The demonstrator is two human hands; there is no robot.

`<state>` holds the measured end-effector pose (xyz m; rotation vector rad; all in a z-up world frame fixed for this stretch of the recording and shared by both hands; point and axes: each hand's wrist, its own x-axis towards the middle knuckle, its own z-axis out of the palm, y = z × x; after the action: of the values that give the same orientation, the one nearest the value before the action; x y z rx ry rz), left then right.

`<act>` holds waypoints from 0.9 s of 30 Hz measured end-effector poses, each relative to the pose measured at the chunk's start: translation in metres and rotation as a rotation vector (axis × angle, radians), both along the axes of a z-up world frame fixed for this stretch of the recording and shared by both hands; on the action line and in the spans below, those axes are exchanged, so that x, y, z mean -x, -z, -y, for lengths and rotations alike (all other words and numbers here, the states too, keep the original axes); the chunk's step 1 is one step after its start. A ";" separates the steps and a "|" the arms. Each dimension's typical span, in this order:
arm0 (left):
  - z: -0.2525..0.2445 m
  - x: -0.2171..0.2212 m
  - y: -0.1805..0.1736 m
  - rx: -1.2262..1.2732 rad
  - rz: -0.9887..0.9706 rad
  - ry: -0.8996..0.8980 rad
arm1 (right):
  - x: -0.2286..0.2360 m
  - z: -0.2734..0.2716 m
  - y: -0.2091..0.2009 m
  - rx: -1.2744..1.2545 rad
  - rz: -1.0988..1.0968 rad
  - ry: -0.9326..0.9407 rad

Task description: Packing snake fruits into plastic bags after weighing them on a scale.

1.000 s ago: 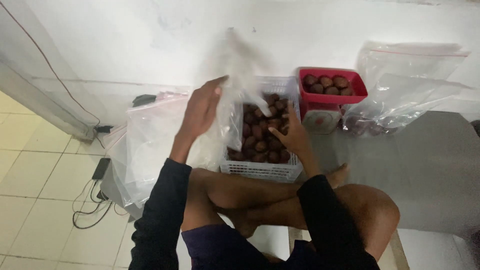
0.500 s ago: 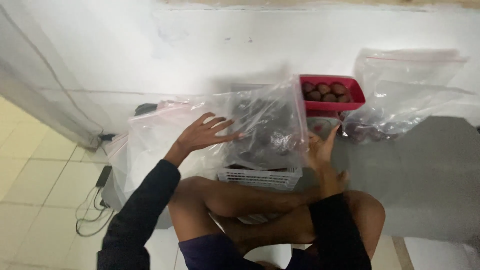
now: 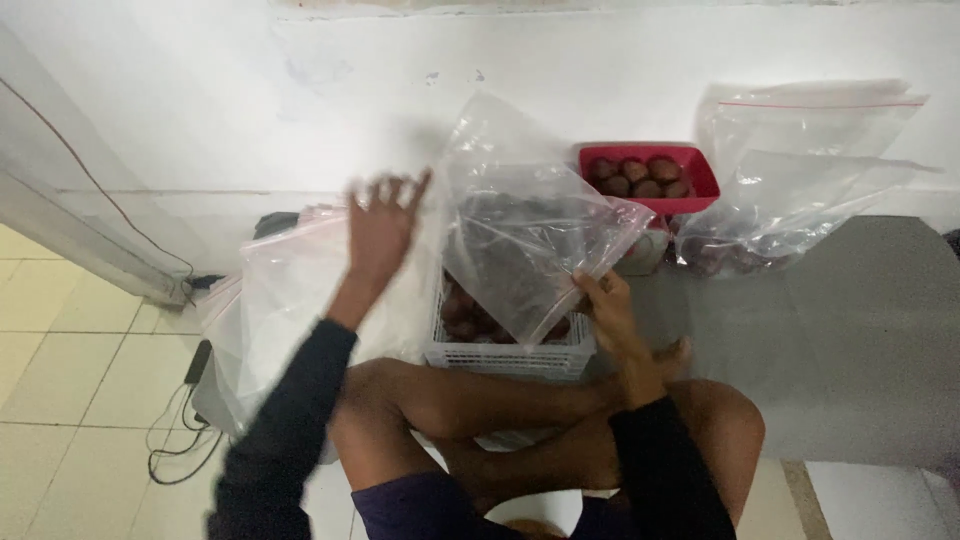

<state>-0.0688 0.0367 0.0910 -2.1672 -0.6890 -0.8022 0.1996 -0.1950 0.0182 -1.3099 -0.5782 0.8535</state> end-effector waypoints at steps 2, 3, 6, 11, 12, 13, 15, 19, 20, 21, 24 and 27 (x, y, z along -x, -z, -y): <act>0.038 -0.026 0.021 0.244 0.094 0.168 | -0.006 -0.005 0.010 -0.050 -0.092 0.080; 0.062 -0.036 0.036 0.243 0.094 0.171 | -0.004 -0.004 0.010 -0.052 -0.091 0.083; 0.125 -0.062 0.064 0.621 0.243 0.426 | -0.003 -0.010 0.012 -0.087 -0.142 0.156; 0.166 -0.078 0.090 0.917 0.289 0.264 | 0.003 -0.010 0.022 -0.059 0.022 0.344; 0.170 -0.082 0.087 0.921 0.292 0.267 | 0.003 -0.007 0.019 -0.055 0.026 0.346; 0.173 -0.082 0.085 0.930 0.317 0.289 | 0.006 -0.006 0.017 -0.062 0.018 0.356; 0.176 -0.084 0.085 0.942 0.337 0.308 | 0.006 -0.006 0.025 -0.065 0.004 0.367; 0.177 -0.088 0.112 0.735 0.317 0.237 | 0.008 -0.002 0.027 -0.031 0.104 0.375; 0.177 -0.090 0.124 0.602 0.296 0.194 | 0.012 0.001 0.019 -0.038 0.141 0.374; 0.182 -0.088 0.116 0.604 0.299 0.198 | 0.015 0.003 0.008 -0.036 0.145 0.376; 0.195 -0.077 0.087 0.562 0.156 0.136 | 0.013 0.004 0.005 -0.020 0.185 0.407; 0.191 -0.060 0.065 0.793 0.141 0.034 | -0.002 -0.005 0.044 -0.071 0.247 0.359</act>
<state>-0.0089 -0.1539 0.0263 -2.8404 -1.1957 -0.7833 0.2013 -0.1905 -0.0254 -1.4098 -0.5382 0.3766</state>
